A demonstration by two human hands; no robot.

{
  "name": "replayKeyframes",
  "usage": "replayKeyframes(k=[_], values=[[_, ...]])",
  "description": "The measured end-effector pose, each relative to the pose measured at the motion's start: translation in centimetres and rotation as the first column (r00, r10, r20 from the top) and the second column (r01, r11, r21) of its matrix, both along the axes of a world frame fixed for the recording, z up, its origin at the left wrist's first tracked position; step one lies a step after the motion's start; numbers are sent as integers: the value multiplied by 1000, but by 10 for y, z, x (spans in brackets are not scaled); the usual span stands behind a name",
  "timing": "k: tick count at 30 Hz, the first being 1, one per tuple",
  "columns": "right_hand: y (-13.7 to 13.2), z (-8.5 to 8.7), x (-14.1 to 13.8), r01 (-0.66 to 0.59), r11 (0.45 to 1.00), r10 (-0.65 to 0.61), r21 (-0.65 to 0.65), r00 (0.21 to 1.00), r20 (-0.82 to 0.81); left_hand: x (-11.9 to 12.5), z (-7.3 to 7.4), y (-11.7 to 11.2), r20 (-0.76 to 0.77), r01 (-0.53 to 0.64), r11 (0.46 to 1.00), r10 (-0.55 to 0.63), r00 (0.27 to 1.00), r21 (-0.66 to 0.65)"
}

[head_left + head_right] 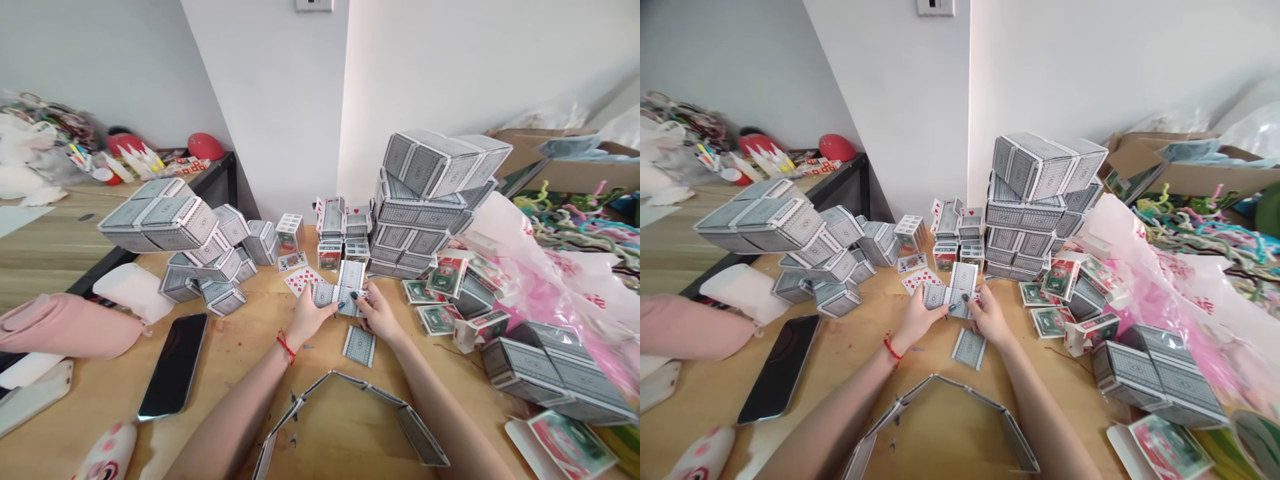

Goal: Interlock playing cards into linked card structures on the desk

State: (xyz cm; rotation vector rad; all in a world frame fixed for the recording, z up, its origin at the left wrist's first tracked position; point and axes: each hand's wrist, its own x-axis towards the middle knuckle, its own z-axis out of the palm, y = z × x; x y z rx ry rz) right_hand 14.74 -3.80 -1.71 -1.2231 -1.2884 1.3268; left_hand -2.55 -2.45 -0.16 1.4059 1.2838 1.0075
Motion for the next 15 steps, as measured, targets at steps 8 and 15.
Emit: replayKeyframes(k=[8, 15], values=[[-3, 8, -1, 14, 1000, -14, -6, 1000, -2, -2, -2, 1, 7, 17, 1000, -17, 1000, 0], [-4, 10, -4, 46, 999, -48, -21, 996, -74, -1, 2, 0, 56, 23, 1000, -22, 998, -16]])
